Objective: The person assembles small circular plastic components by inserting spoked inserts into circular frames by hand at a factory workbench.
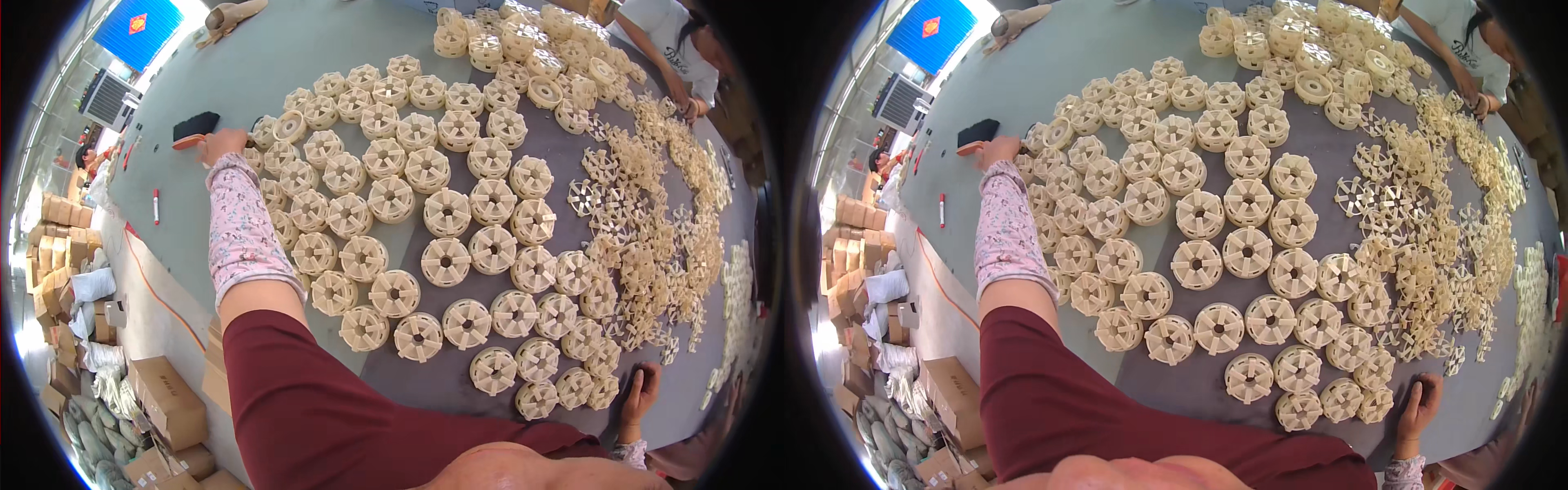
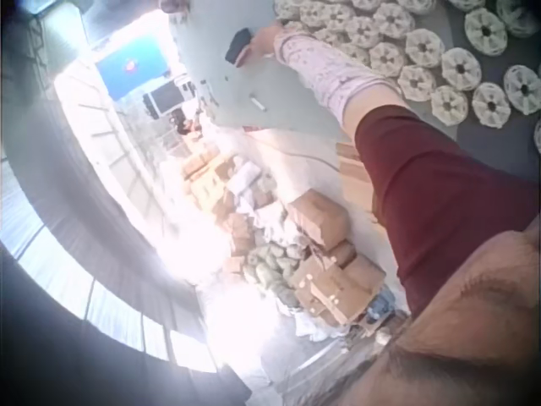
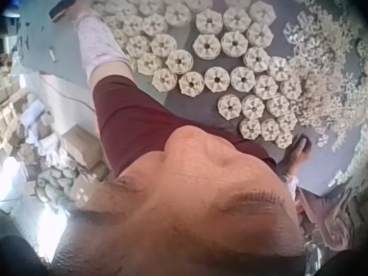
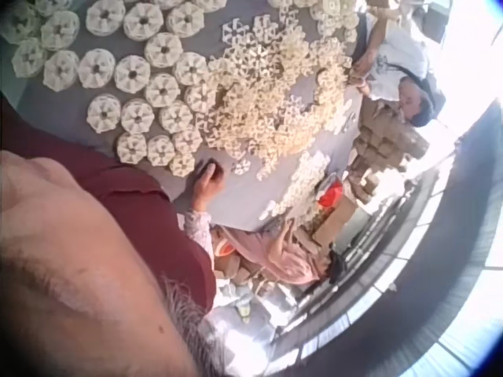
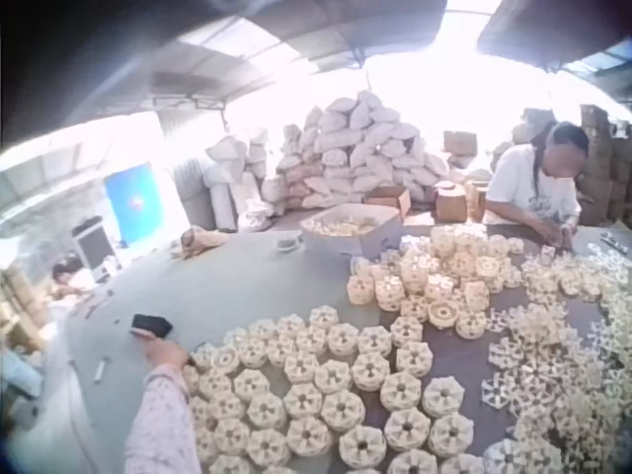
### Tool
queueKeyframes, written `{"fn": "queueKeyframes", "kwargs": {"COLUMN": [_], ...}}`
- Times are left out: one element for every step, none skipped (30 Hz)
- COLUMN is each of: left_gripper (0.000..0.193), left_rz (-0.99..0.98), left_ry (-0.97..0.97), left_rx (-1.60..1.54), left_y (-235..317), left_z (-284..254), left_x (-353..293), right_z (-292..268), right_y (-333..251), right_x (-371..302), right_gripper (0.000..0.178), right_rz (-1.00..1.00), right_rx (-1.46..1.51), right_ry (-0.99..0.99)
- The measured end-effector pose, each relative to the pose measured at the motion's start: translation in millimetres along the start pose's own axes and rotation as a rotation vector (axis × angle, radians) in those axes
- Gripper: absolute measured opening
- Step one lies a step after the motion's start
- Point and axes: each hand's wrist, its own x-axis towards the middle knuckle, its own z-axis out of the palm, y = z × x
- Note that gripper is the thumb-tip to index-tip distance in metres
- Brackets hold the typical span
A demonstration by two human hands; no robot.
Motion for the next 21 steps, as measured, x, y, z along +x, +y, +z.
{"fn": "queueKeyframes", "kwargs": {"left_gripper": [0.043, 0.043, 0.043, 0.043, 0.043, 0.043, 0.044, 0.044, 0.045, 0.046, 0.046, 0.045, 0.044, 0.044, 0.041, 0.041, 0.039, 0.037, 0.036, 0.034, 0.033], "left_rz": [-0.011, -0.020, -0.025, -0.027, -0.027, -0.023, -0.025, -0.024, -0.014, -0.020, -0.013, -0.052, -0.034, -0.037, 0.047, 0.099, 0.077, 0.062, 0.041, 0.021, 0.010], "left_ry": [-0.002, -0.003, -0.001, 0.002, 0.006, 0.016, 0.001, -0.013, -0.028, -0.036, 0.000, -0.022, -0.055, -0.040, 0.043, 0.049, 0.050, 0.032, 0.009, -0.022, -0.042], "left_rx": [0.006, 0.009, 0.012, 0.012, 0.011, 0.007, 0.015, 0.021, -0.010, -0.020, -0.018, 0.035, 0.011, -0.024, 0.030, 0.008, -0.197, -0.404, -0.603, -0.797, -0.987], "left_y": [-1.6, -1.4, 0.0, 3.6, 9.6, 17.4, 16.3, 8.8, 15.2, -1.1, -14.9, 1.6, 36.8, 30.8, -18.5, 22.5, 9.3, 8.9, -7.6, -22.5, -47.9], "left_z": [-3.6, -7.5, -10.3, -13.1, -16.1, -20.7, -14.5, -10.5, -2.1, 2.4, 14.1, 25.7, 37.4, 43.2, 47.3, 48.1, 61.6, 78.0, 86.9, 89.3, 76.2], "left_x": [-2.0, -4.2, -4.0, -3.9, -3.7, -1.7, 6.0, 11.8, 16.7, 21.7, 32.0, 31.6, 22.8, 35.6, 56.9, 67.4, 74.3, 79.0, 85.0, 92.7, 102.8], "right_z": [1.4, 1.7, 1.4, 1.3, 1.7, 1.2, 0.8, 3.4, 2.4, 6.2, 10.8, 13.0, 11.6, 11.6, 14.5, 13.8, 13.3, 13.8, 13.5, 13.0, 7.6], "right_y": [-1.0, -2.9, -4.4, -6.7, -9.8, -12.0, -12.0, -10.4, -11.7, -13.6, -17.6, -26.6, -41.3, -44.5, -41.2, -45.7, -46.9, -49.9, -51.1, -50.9, -42.8], "right_x": [1.4, 2.5, 1.2, -0.2, -1.5, -4.0, -7.3, -6.7, -7.5, -5.0, -1.2, 2.7, 3.7, 3.6, 9.4, 9.3, 9.3, 9.8, 11.1, 11.2, 8.6], "right_gripper": [0.012, 0.011, 0.010, 0.010, 0.009, 0.009, 0.009, 0.009, 0.010, 0.010, 0.010, 0.011, 0.011, 0.012, 0.013, 0.013, 0.013, 0.013, 0.013, 0.013, 0.013], "right_rz": [-0.002, -0.033, -0.062, -0.062, -0.028, 0.008, 0.019, -0.012, -0.035, -0.017, -0.085, -0.144, -0.110, -0.071, -0.047, -0.014, -0.047, -0.074, -0.043, -0.061, -0.081], "right_rx": [-0.004, -0.030, -0.055, -0.060, -0.039, -0.015, -0.024, -0.079, -0.148, -0.146, -0.177, -0.241, -0.303, -0.267, -0.192, -0.214, -0.228, -0.251, -0.264, -0.239, -0.194], "right_ry": [-0.005, -0.043, -0.077, -0.071, -0.063, -0.048, -0.027, -0.016, 0.012, 0.039, 0.036, 0.044, 0.096, 0.053, -0.014, 0.026, 0.021, 0.015, 0.047, 0.020, 0.007]}}
